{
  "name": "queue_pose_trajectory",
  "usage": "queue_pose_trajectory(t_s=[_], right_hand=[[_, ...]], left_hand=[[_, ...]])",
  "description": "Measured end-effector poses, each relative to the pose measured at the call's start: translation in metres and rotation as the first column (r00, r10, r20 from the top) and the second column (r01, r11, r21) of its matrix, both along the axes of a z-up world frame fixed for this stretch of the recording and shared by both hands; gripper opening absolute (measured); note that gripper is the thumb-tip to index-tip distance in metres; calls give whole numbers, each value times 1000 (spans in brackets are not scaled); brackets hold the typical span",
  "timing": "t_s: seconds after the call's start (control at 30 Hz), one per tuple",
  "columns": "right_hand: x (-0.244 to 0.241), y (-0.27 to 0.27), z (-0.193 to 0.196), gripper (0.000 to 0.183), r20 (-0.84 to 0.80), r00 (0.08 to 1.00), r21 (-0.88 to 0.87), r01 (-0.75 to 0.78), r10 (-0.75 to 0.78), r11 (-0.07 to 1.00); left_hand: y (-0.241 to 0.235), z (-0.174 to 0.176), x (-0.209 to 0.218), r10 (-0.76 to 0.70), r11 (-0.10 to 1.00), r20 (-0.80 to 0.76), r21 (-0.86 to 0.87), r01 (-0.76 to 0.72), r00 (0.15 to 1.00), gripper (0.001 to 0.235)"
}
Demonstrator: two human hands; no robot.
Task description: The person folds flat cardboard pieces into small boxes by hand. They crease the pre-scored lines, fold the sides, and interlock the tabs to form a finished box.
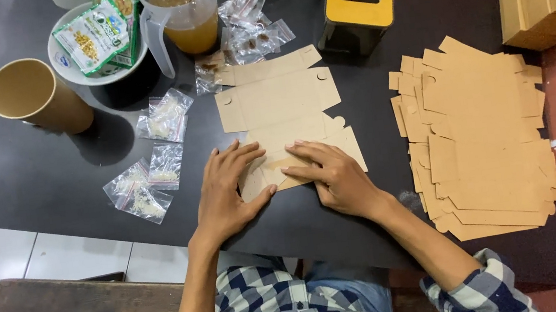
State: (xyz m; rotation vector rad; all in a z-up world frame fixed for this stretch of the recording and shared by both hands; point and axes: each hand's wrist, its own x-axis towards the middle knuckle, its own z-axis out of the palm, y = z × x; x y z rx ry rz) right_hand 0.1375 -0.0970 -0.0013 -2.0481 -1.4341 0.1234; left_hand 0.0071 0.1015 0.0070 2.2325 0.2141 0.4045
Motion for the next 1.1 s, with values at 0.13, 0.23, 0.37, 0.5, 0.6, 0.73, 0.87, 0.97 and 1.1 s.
queue_pose_trajectory(t_s=[0.13, 0.23, 0.37, 0.5, 0.6, 0.73, 0.87, 0.97, 1.1], right_hand=[[0, -2, -2, 48, 4, 1000, 7, 2, -2, 1000], [1, -4, -2, 49, 6, 1000, 7, -10, 10, 1000], [1, -4, -5, 49, 11, 1000, 9, -21, 21, 1000], [-2, -4, -13, 48, 129, 992, -11, -2, 3, 1000], [-3, -4, -15, 42, 228, 973, -49, 37, -25, 998], [3, -4, -17, 42, 237, 970, -73, 78, -58, 994], [18, -10, -22, 42, 249, 962, -50, 130, -113, 990], [28, -17, -13, 45, 205, 972, -55, 132, -118, 990], [42, -24, -14, 49, 183, 969, -31, 174, -166, 984]], left_hand=[[-1, -3, 0, -11, 1000, 0, 22, 11, 1000, 55], [-3, -2, 0, -9, 999, -11, 36, 10, 1000, 54], [-7, -2, 2, 67, 998, -27, 13, -66, 997, 47], [-17, -3, 6, 191, 982, -28, 2, -191, 981, 34], [-22, 3, 6, 211, 977, -30, 33, -210, 977, 25], [-23, 5, 4, 145, 978, -28, 154, -139, 989, 29], [-23, -1, 3, 96, 980, 8, 173, -96, 995, 49], [-21, -14, 5, 118, 960, 47, 250, -126, 992, 34], [-13, -26, 6, 119, 953, 89, 270, -139, 989, 23]])
